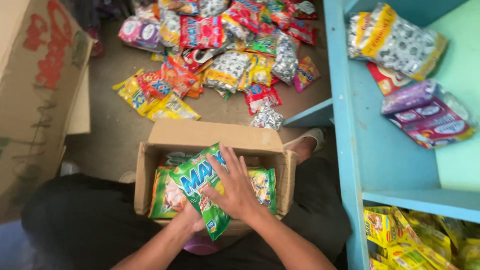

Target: The person is seen picking up snacks from a pile on the floor and placing them into a cardboard box.

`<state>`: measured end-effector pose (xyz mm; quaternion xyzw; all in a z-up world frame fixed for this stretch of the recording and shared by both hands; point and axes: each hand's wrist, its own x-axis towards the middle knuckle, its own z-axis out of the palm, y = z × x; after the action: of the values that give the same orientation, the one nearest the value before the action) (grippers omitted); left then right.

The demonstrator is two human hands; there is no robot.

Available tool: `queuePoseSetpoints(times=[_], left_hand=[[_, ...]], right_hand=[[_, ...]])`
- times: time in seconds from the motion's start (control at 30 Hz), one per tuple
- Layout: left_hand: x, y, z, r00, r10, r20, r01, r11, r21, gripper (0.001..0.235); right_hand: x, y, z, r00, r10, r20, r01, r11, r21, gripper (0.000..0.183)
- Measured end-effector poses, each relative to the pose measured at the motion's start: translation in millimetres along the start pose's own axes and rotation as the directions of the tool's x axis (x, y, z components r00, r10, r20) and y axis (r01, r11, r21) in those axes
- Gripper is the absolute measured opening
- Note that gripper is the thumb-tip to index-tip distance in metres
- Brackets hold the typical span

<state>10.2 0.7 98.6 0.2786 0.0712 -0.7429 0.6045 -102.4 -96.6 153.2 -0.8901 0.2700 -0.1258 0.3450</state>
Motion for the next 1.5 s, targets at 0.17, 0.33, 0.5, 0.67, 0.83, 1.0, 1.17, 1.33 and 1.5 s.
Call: queuePoseSetpoints(times=[0.17,0.33,0.5,0.67,0.83,1.0,1.17,1.33,1.5], left_hand=[[13.6,-23.9,-39.1,0.990,-0.115,0.085,0.119,0.992,-0.041,0.070],[8.3,-25.3,-25.7,0.990,-0.137,0.041,0.136,0.990,0.032,0.068],[8.4,-29.8,-30.3,0.985,-0.170,0.009,0.170,0.985,0.003,0.067],[19.7,-45.0,-49.1,0.987,-0.148,0.062,0.151,0.987,-0.054,0.065],[15.2,-35.5,-29.5,0.971,-0.164,0.173,0.168,0.986,-0.011,0.064],[2.6,-9.4,15.1,0.944,-0.154,0.292,0.202,0.969,-0.143,0.074],[3.7,-1.1,21.2,0.969,0.226,0.098,-0.246,0.863,0.441,0.046],[-30.3,3.5,41.4,0.967,0.216,0.136,-0.254,0.879,0.404,0.042],[-31.2,13.3,61.4,0.901,0.266,0.342,-0.398,0.819,0.413,0.046]], right_hand=[[5.4,17.7,1.5,0.985,0.147,-0.088,-0.144,0.989,0.032,0.070],[9.6,23.9,-6.8,0.971,0.224,-0.084,-0.210,0.967,0.144,0.064],[7.0,25.0,-6.1,0.971,0.238,-0.018,-0.231,0.957,0.174,0.064],[7.9,26.5,-6.9,0.962,0.272,-0.023,-0.260,0.939,0.225,0.059],[9.7,34.8,-8.2,0.947,0.317,-0.060,-0.287,0.913,0.289,0.057],[9.9,77.6,-36.3,0.917,0.381,-0.117,-0.286,0.833,0.473,0.049],[-2.9,69.1,-70.3,0.830,0.546,-0.112,-0.192,0.468,0.863,0.062],[-50.0,59.9,-92.0,0.860,0.458,0.227,-0.326,0.148,0.934,0.058],[-39.7,56.4,-141.9,0.816,0.479,0.322,-0.525,0.384,0.760,0.047]])
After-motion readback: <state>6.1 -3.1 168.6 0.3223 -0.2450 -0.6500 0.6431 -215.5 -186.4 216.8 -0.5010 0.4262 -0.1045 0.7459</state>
